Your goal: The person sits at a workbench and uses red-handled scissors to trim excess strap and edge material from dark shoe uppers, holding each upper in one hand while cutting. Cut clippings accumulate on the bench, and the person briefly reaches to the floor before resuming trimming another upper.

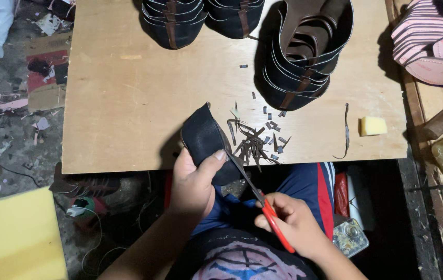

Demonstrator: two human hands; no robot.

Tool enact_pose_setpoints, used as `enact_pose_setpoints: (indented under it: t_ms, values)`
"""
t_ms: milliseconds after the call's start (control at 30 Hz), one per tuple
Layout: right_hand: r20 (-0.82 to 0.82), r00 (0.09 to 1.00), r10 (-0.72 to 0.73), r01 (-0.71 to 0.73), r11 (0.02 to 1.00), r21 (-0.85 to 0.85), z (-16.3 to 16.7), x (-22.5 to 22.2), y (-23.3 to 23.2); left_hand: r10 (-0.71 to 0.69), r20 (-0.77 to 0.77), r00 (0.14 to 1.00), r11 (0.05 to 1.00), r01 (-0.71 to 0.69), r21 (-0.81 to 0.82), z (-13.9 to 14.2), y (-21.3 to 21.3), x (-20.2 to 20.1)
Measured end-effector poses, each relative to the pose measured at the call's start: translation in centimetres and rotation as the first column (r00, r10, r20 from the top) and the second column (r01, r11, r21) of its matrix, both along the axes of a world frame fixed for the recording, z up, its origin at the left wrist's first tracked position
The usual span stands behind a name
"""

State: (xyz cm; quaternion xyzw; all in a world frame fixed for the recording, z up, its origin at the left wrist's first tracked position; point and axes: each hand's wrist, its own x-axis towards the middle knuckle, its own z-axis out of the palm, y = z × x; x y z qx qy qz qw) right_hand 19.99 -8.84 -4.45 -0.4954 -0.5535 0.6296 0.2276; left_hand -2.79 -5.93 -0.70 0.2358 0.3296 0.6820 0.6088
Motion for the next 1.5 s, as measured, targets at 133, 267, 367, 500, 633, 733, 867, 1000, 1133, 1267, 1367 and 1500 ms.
enact_pose_setpoints:
  t_ms: [133, 267, 367, 500, 633, 733, 867, 1000, 1133, 1267, 1367, 1500]
  values:
    - [-0.161, 0.987, 0.012, -0.056, 0.96, -0.274, -1.1, 0.8, 0.3, 0.0, 0.049, 0.999, 1.0, 0.0, -0.004, -0.1, -0.1, 0.0]
    - [-0.143, 0.985, 0.095, -0.117, 0.981, -0.152, -0.8, 0.6, 0.6, 0.007, -0.04, 0.999, 0.999, -0.006, 0.037, 0.2, -0.1, 0.1]
    - [-0.112, 0.987, 0.117, -0.14, 0.966, -0.217, -0.3, 0.4, 0.9, 0.022, -0.172, 0.985, 0.999, -0.017, 0.029, 0.4, -0.2, -0.1]
    - [-0.176, 0.976, 0.125, -0.162, 0.963, -0.213, 0.0, 0.3, 1.1, 0.014, -0.245, 0.97, 1.0, -0.01, 0.02, 0.3, -0.3, -0.3]
    - [-0.175, 0.975, 0.134, -0.167, 0.968, -0.186, -0.1, 0.1, 1.2, -0.059, -0.198, 0.978, 0.996, 0.045, -0.076, 0.0, -0.8, 0.4]
    - [-0.169, 0.978, 0.119, -0.151, 0.97, -0.188, -0.1, -0.1, 1.2, -0.035, -0.114, 0.993, 0.997, 0.027, -0.078, -0.2, -1.3, 1.5]
    - [-0.227, 0.967, 0.117, -0.158, 0.973, -0.171, 0.1, -0.2, 1.3, 0.023, -0.007, 1.0, 0.997, -0.024, -0.079, -0.7, -1.4, 2.5]
    - [-0.256, 0.962, 0.095, -0.15, 0.968, -0.202, -0.1, -0.3, 1.2, 0.073, 0.017, 0.997, 0.993, -0.071, -0.09, -1.2, -1.2, 2.9]
    - [-0.273, 0.961, 0.055, -0.103, 0.981, -0.166, -0.9, -0.7, 0.8, 0.07, 0.027, 0.997, 0.996, -0.068, -0.062, -1.3, -1.2, 3.0]
    - [-0.226, 0.974, 0.02, -0.044, 0.994, -0.102, -1.5, -0.8, 0.3, 0.052, 0.069, 0.996, 0.995, -0.046, -0.084, -1.2, -1.3, 2.9]
    - [-0.231, 0.973, -0.014, -0.017, 0.991, -0.133, -1.7, -0.7, -0.2, 0.04, 0.086, 0.996, 0.993, -0.029, -0.118, -1.1, -1.2, 2.8]
    - [-0.346, 0.938, -0.028, -0.013, 0.993, -0.115, -2.1, -0.8, -0.6, 0.013, 0.164, 0.986, 0.993, 0.007, -0.119, -1.2, -1.3, 2.7]
